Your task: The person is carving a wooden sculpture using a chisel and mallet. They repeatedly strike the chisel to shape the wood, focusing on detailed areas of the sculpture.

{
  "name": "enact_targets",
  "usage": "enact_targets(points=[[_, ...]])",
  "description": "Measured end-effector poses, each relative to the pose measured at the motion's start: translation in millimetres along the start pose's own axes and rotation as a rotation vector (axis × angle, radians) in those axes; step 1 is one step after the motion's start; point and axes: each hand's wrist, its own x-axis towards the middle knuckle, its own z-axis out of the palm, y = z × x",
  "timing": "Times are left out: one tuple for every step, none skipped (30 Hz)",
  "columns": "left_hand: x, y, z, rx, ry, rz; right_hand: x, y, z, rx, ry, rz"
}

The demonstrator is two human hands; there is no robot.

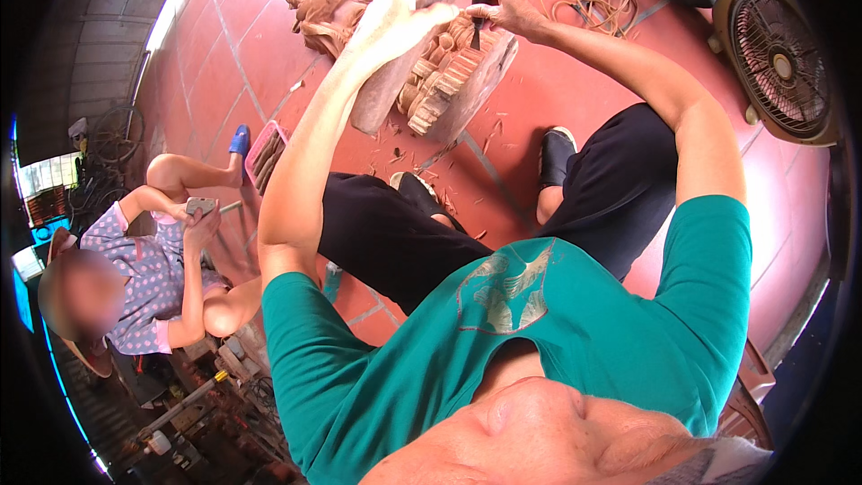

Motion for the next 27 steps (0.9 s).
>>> enact_targets(points=[[0, 11, -3, -0.005, 0.021, -0.036, 0, 1, -1, 0.032, 0.003, 0.067], [1, 21, -6, -0.049, 0.04, -0.038, 0, -1, -3, 0.061, 0.005, 0.134], [2, 30, -7, -0.094, 0.059, -0.041, -1, -3, -6, 0.049, -0.007, 0.156], [1, 35, -8, -0.135, 0.083, -0.046, 0, -3, -4, 0.048, -0.007, 0.139], [2, 33, -5, -0.063, 0.052, -0.056, 0, -4, -2, 0.046, -0.007, 0.122], [3, 27, 1, 0.009, 0.021, -0.066, 1, -5, 0, 0.043, -0.006, 0.105], [6, 21, 4, 0.079, -0.009, -0.07, 3, -4, 1, -0.025, -0.001, 0.027], [9, 15, 6, 0.092, -0.074, -0.083, 6, -3, 1, -0.094, 0.003, -0.051], [11, 8, 6, 0.105, -0.138, -0.096, 5, -1, 1, -0.097, 0.031, 0.012], [11, 7, 5, 0.119, -0.211, -0.112, 5, 0, 1, -0.102, 0.026, -0.022], [10, 11, 0, 0.046, -0.221, -0.106, 4, 2, 1, -0.106, 0.021, -0.055], [10, 8, 0, 0.034, -0.181, -0.075, 4, 4, 1, -0.11, 0.015, -0.088], [10, 4, 1, 0.022, -0.142, -0.045, 4, 6, 1, -0.092, 0.012, -0.078], [10, 5, 1, 0.01, -0.099, -0.017, 6, 7, 1, -0.073, 0.007, -0.071], [8, 7, 1, -0.018, -0.054, -0.005, 8, 9, 1, -0.055, 0.002, -0.063], [7, 9, 0, -0.02, -0.049, -0.024, 8, 10, 2, -0.037, -0.003, -0.056], [7, 13, -1, -0.026, -0.042, -0.04, 8, 12, 1, -0.058, 0.005, -0.046], [6, 15, -1, -0.031, -0.036, -0.056, 9, 14, 0, -0.089, 0.007, -0.047], [5, 16, 0, -0.02, -0.019, -0.044, 9, 14, 1, -0.119, 0.011, -0.048], [4, 18, 2, -0.01, -0.002, -0.03, 9, 14, 0, -0.149, 0.015, -0.049], [4, 19, 4, 0.001, 0.014, -0.016, 10, 14, 0, -0.159, 0.016, -0.074], [6, 17, 8, 0.059, -0.057, -0.034, 9, 10, -1, -0.171, 0.016, -0.097], [8, 13, 11, 0.117, -0.129, -0.051, 7, 7, -1, -0.183, 0.017, -0.12], [10, 11, 14, 0.176, -0.201, -0.068, 4, 4, 0, -0.176, 0.04, -0.141], [11, 27, 5, 0.258, -0.272, -0.125, 2, 2, 3, -0.164, 0.059, -0.165], [11, 24, 3, 0.234, -0.192, -0.048, 1, -2, 4, -0.152, 0.078, -0.19], [12, 17, 0, 0.21, -0.111, 0.028, 6, 1, 2, -0.222, 0.047, -0.132]])
